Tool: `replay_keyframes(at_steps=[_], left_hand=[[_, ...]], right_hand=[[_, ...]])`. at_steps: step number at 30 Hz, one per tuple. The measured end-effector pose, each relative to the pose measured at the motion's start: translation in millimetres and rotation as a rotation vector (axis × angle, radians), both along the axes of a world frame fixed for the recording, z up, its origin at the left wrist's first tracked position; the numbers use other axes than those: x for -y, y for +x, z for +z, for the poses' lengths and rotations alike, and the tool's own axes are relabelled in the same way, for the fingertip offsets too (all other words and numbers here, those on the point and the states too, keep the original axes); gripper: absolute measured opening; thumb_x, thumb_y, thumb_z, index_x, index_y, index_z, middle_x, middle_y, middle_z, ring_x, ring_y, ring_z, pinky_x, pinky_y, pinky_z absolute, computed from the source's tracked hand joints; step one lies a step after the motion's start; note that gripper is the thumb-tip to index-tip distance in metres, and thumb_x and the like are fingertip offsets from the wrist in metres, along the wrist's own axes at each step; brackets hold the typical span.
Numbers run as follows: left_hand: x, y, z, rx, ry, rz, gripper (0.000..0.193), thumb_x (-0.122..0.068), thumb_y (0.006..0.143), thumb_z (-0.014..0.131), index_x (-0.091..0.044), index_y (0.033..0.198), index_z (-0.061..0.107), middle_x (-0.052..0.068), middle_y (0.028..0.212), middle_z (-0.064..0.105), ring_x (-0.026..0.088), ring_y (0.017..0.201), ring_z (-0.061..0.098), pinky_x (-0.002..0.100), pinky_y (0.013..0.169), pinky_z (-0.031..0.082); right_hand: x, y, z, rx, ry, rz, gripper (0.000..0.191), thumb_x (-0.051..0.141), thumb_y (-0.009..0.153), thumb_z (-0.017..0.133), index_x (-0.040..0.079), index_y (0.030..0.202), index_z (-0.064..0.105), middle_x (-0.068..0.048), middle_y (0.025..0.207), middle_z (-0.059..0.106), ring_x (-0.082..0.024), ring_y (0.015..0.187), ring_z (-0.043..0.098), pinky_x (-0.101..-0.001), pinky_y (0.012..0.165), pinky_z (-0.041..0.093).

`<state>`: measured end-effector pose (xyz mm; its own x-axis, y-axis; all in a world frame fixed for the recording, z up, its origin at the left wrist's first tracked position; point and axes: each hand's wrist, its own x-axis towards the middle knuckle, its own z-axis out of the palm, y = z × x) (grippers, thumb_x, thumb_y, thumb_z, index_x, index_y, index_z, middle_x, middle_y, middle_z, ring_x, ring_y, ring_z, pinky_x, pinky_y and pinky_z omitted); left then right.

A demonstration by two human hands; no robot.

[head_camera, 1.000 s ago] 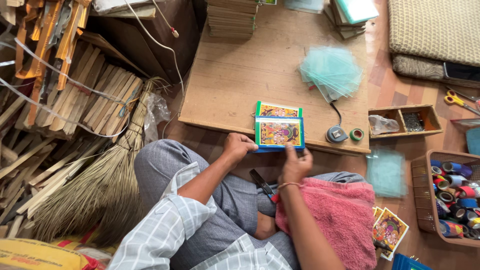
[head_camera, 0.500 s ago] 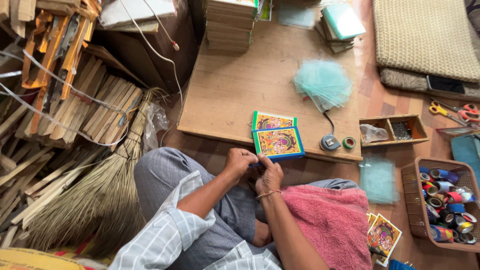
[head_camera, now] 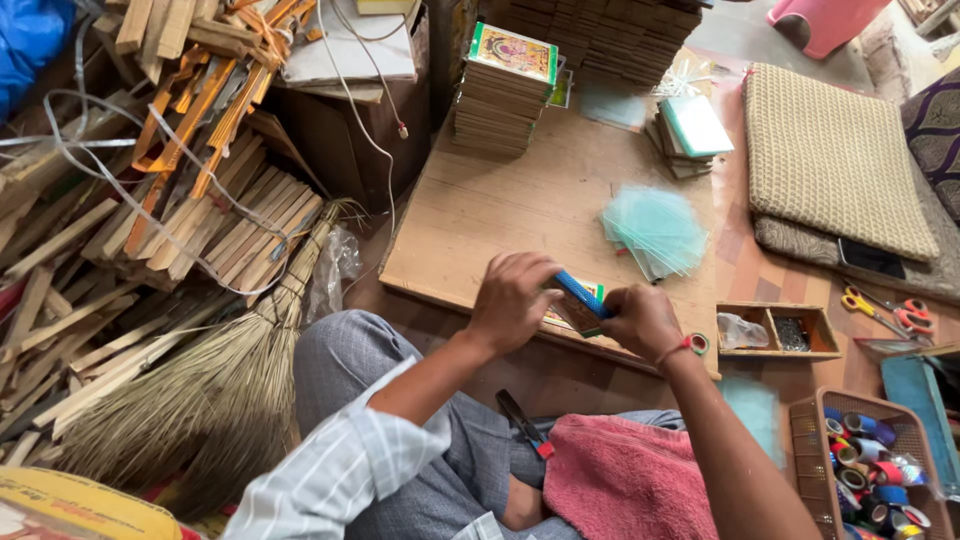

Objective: The person sits on the floor and wraps blue tape around the edges of small printed picture cards, pressing the tape down along each side. They finish one card, set it on a stack of completed cards, and pick up the next card to tape.

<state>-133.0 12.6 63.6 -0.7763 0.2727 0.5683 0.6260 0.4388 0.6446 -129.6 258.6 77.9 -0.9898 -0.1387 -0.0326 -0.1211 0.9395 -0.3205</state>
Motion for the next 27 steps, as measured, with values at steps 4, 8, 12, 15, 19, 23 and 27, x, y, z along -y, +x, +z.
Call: replay_keyframes(at_steps=[4, 8, 12, 15, 19, 23, 27], left_hand=[[-20.3, -31.3, 5.4, 0.014, -0.236, -0.141, 0.023, -0.016, 0.078, 0.077, -0.011, 0.100, 0.075, 0.007, 0.108, 0.075, 0.026, 0.111, 0.066, 0.055, 0.113, 0.031], [-36.6, -53.0, -6.3, 0.251, -0.400, -0.166, 0.020, -0.023, 0.080, 0.079, -0.015, 0.098, 0.078, 0.007, 0.098, 0.077, 0.025, 0.102, 0.069, 0.053, 0.106, 0.030], [-45.4, -64.4, -15.1, 0.406, -0.417, -0.192, 0.016, -0.028, 0.079, 0.081, -0.017, 0.089, 0.079, 0.007, 0.089, 0.076, 0.024, 0.095, 0.071, 0.047, 0.097, 0.034], [-47.4, -66.2, -16.7, 0.456, -0.393, -0.164, 0.016, -0.030, 0.073, 0.083, -0.018, 0.082, 0.080, 0.006, 0.085, 0.076, 0.023, 0.091, 0.071, 0.043, 0.094, 0.036], [-49.5, -63.7, -15.7, 0.479, -0.374, -0.119, 0.016, -0.033, 0.072, 0.084, -0.019, 0.079, 0.079, 0.005, 0.083, 0.076, 0.022, 0.087, 0.071, 0.041, 0.093, 0.036], [-52.0, -57.1, -17.0, 0.458, -0.328, -0.052, 0.014, -0.032, 0.075, 0.081, -0.018, 0.077, 0.079, 0.006, 0.082, 0.076, 0.023, 0.086, 0.071, 0.042, 0.093, 0.034], [-54.9, -48.8, -20.6, 0.435, -0.351, 0.000, 0.014, -0.031, 0.078, 0.079, -0.017, 0.079, 0.078, 0.007, 0.084, 0.075, 0.025, 0.086, 0.070, 0.042, 0.093, 0.033]], right_hand=[[5.2, -17.2, 6.2, -0.059, 0.013, 0.156, 0.022, 0.021, 0.064, 0.083, 0.006, 0.080, 0.082, -0.020, 0.070, 0.070, -0.032, 0.064, 0.068, -0.0414, 0.064, 0.056], [0.6, -18.5, 6.8, 0.178, -0.078, 0.009, 0.020, 0.015, 0.068, 0.078, 0.003, 0.085, 0.079, -0.017, 0.063, 0.071, -0.022, 0.052, 0.070, -0.0356, 0.058, 0.057], [-7.8, -11.2, -2.3, 0.226, -0.272, -0.114, 0.018, 0.012, 0.071, 0.081, 0.002, 0.085, 0.079, -0.012, 0.061, 0.070, -0.015, 0.051, 0.066, -0.0330, 0.052, 0.055], [-12.5, -4.7, -20.2, 0.248, -0.533, -0.259, 0.018, 0.010, 0.072, 0.084, -0.001, 0.084, 0.078, -0.008, 0.067, 0.071, -0.011, 0.055, 0.063, -0.0296, 0.051, 0.052], [-15.2, 10.0, -56.1, 0.145, -0.972, -0.355, 0.017, 0.012, 0.080, 0.085, -0.001, 0.088, 0.078, -0.003, 0.075, 0.070, -0.008, 0.062, 0.057, -0.0250, 0.054, 0.044], [-13.2, 15.6, -90.6, -0.005, -1.274, -0.418, 0.014, 0.012, 0.083, 0.084, 0.001, 0.087, 0.076, -0.001, 0.077, 0.072, -0.005, 0.066, 0.059, -0.0218, 0.059, 0.045], [-10.1, 10.9, -107.7, -0.045, -1.322, -0.504, 0.013, 0.012, 0.083, 0.083, 0.001, 0.085, 0.076, 0.000, 0.078, 0.072, -0.006, 0.066, 0.061, -0.0213, 0.061, 0.047]])
